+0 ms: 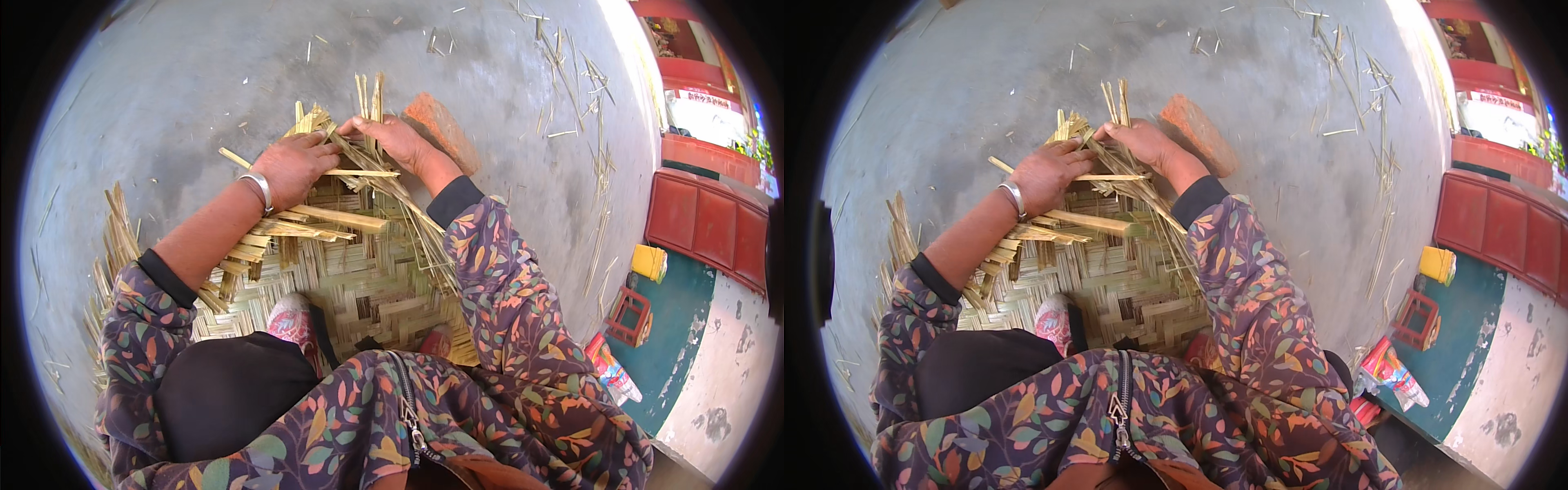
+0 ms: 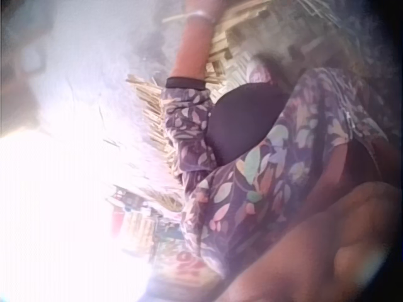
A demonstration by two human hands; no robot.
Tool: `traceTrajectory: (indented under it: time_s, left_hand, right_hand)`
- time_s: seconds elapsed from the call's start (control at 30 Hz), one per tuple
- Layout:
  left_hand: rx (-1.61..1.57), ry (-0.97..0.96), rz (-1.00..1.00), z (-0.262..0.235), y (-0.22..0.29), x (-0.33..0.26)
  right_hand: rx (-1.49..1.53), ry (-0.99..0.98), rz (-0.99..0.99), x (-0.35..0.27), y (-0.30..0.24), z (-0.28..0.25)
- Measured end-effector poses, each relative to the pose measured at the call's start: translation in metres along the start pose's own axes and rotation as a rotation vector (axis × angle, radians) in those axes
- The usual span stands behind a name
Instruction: The person weaves a mat from dried palm leaves on the floor, interlacing strips by hand and periodically tapping the surface with a brick to compact the weave. The mat grows in size as more strips are added.
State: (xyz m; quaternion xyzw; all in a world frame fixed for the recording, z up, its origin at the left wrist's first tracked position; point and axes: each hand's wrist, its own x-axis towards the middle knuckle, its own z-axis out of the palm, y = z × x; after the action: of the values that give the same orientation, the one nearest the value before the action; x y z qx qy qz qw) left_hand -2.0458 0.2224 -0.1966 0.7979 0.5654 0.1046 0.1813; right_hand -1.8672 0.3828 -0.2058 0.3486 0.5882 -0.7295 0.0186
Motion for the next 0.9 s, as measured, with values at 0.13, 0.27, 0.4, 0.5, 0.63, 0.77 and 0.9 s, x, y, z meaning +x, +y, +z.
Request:
traceTrajectory:
  time_s: [0.13,0.27,0.4,0.5,0.63,0.77,0.9]
  left_hand:
    - [-0.031,0.006,0.012,0.001,0.001,0.012]
    - [-0.103,0.024,-0.017,0.001,0.000,0.017]
    - [-0.125,0.025,-0.002,0.001,-0.001,0.011]
    - [-0.129,0.024,0.020,0.002,-0.001,0.008]
    - [-0.098,0.045,0.065,0.005,0.000,0.007]
    - [-0.051,0.058,0.091,0.007,0.001,-0.002]
    - [-0.023,0.070,0.092,0.009,0.002,-0.012]
  right_hand:
    - [0.037,0.007,-0.019,-0.002,0.004,-0.009]
    - [0.054,0.004,-0.046,-0.003,0.005,-0.013]
    - [0.049,-0.039,-0.040,-0.003,0.008,-0.013]
    - [0.028,-0.070,-0.029,-0.003,0.011,-0.014]
    - [-0.001,-0.060,-0.027,-0.004,0.012,-0.016]
    - [-0.013,-0.104,-0.054,-0.005,0.010,-0.010]
    - [-0.011,-0.104,-0.071,-0.006,0.007,-0.003]
